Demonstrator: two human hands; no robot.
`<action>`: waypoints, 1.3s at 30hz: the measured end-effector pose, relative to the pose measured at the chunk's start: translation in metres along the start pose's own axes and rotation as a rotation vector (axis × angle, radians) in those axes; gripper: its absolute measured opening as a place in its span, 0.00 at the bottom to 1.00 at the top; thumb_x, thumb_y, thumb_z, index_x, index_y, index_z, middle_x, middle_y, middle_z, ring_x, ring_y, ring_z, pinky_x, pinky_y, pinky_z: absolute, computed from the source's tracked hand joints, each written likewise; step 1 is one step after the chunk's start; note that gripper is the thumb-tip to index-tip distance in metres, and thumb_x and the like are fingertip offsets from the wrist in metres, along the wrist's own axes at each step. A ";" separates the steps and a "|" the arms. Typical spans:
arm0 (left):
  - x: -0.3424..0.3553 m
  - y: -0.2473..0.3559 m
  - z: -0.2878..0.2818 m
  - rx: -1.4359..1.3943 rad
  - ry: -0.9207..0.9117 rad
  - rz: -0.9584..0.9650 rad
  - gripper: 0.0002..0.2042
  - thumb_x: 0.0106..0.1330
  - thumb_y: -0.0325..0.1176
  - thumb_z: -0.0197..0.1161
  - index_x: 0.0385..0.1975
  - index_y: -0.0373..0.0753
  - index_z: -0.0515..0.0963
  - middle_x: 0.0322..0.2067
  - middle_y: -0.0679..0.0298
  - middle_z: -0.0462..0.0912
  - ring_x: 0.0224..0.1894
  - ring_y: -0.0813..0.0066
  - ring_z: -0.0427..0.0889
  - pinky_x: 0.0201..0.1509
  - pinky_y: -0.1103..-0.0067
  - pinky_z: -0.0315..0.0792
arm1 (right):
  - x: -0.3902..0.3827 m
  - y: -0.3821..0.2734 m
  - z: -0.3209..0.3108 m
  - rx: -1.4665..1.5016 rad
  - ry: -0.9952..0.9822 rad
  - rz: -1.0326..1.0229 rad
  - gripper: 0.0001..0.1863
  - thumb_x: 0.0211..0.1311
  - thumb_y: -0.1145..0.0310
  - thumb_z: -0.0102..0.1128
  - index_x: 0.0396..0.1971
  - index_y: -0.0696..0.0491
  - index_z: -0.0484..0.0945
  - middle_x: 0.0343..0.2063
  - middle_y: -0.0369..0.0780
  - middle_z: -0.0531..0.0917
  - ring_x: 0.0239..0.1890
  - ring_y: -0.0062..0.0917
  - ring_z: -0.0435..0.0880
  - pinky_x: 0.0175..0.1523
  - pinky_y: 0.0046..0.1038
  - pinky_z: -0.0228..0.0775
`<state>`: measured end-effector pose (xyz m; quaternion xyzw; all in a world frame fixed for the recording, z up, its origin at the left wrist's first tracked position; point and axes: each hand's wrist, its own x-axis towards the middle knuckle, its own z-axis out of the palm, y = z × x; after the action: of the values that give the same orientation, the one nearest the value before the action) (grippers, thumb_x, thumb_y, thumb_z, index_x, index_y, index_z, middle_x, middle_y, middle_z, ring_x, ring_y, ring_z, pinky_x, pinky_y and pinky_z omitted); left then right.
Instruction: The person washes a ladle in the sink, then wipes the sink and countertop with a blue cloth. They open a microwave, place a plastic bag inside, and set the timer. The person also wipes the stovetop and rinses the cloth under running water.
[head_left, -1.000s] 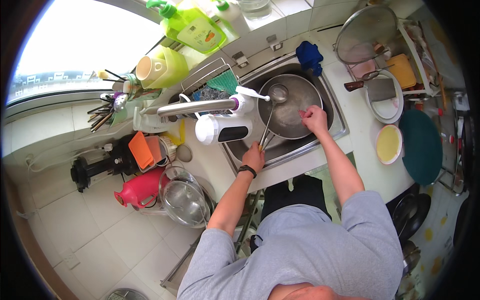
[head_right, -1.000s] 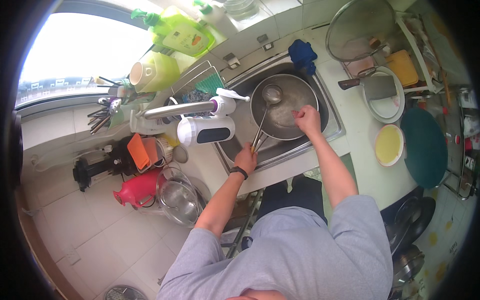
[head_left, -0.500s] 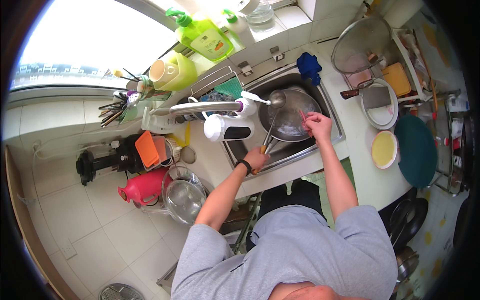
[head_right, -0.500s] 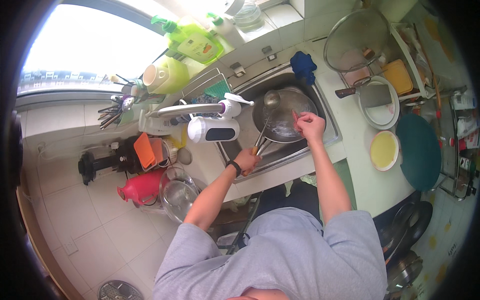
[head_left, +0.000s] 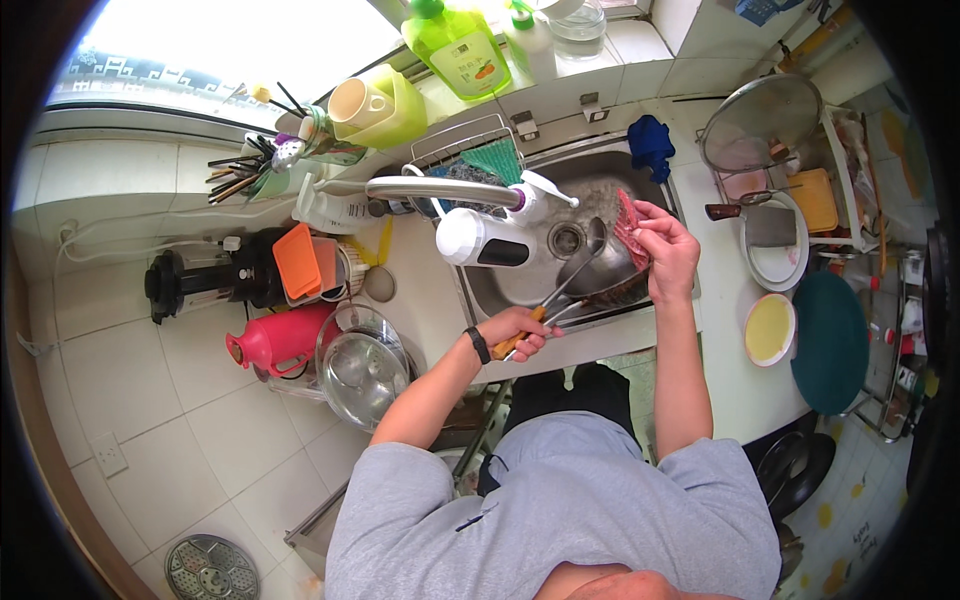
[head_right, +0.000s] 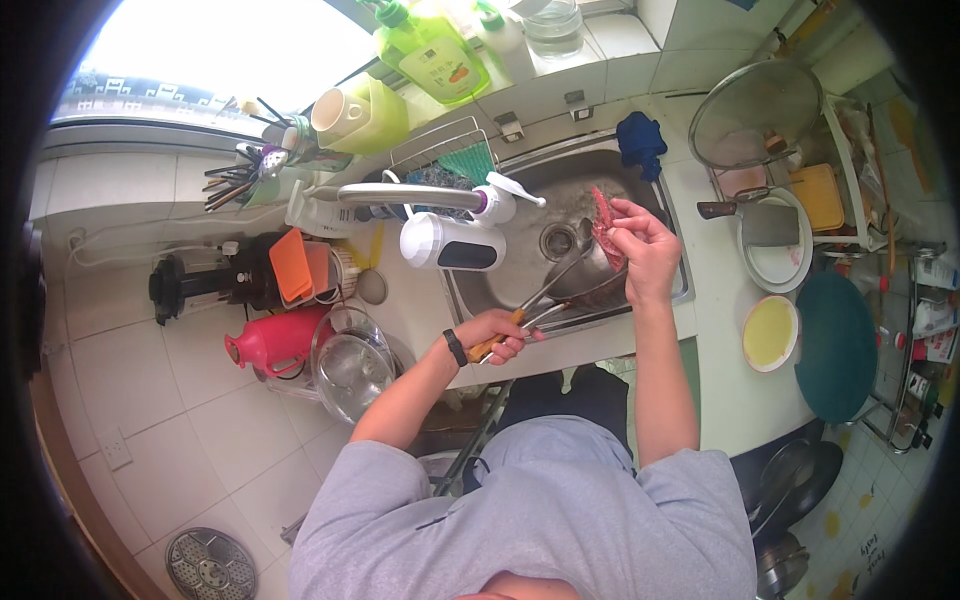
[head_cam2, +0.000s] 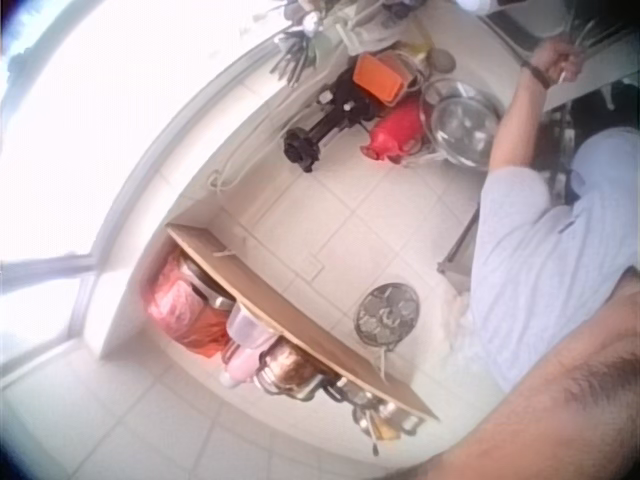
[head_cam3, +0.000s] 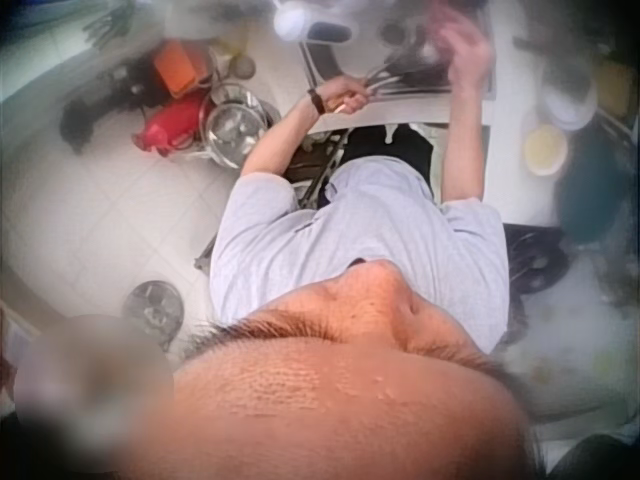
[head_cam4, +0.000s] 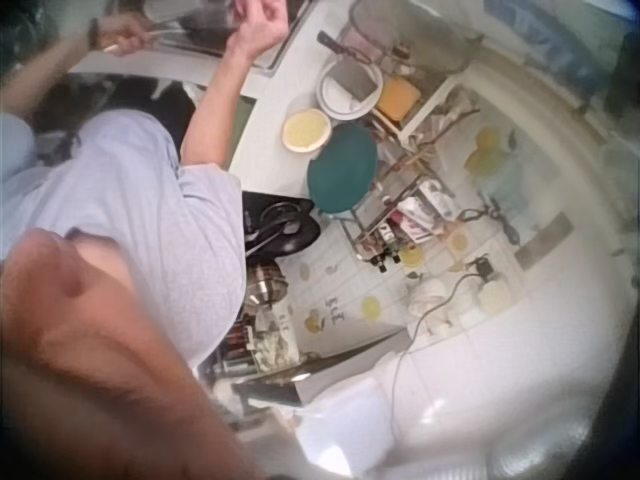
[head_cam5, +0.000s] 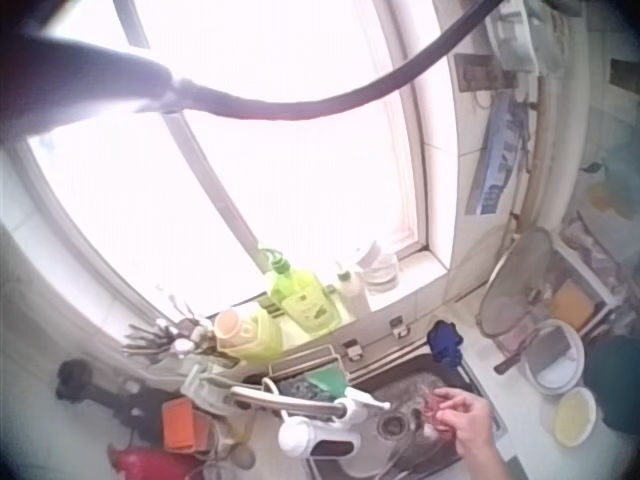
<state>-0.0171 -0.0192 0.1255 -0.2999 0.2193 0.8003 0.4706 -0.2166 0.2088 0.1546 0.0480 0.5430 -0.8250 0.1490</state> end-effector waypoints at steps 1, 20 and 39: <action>-0.005 0.005 0.005 0.064 0.047 0.022 0.14 0.74 0.29 0.57 0.55 0.31 0.73 0.21 0.74 0.66 0.15 0.89 0.61 0.17 0.85 0.57 | 0.000 0.003 -0.003 0.003 0.006 0.001 0.07 0.51 0.90 0.62 0.27 0.62 0.83 0.52 0.50 0.83 0.49 0.29 0.84 0.53 0.28 0.81; 0.075 -0.010 -0.084 0.979 0.760 0.285 0.14 0.55 0.31 0.65 0.40 0.33 0.77 0.27 0.53 0.82 0.31 0.60 0.84 0.38 0.67 0.77 | -0.009 0.127 -0.057 -0.351 0.188 0.254 0.05 0.46 0.83 0.66 0.25 0.63 0.86 0.42 0.45 0.87 0.38 0.26 0.86 0.41 0.25 0.78; -0.010 0.060 -0.035 1.558 1.343 1.466 0.09 0.55 0.26 0.63 0.35 0.36 0.86 0.36 0.51 0.87 0.39 0.46 0.84 0.44 0.59 0.76 | -0.014 0.179 -0.073 -0.930 0.019 0.198 0.09 0.34 0.75 0.74 0.21 0.60 0.86 0.33 0.44 0.89 0.33 0.34 0.89 0.41 0.30 0.79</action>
<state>-0.0569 -0.0752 0.1108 -0.0986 0.9412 0.2218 -0.2351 -0.1560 0.2128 -0.0294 0.0350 0.8489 -0.4758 0.2276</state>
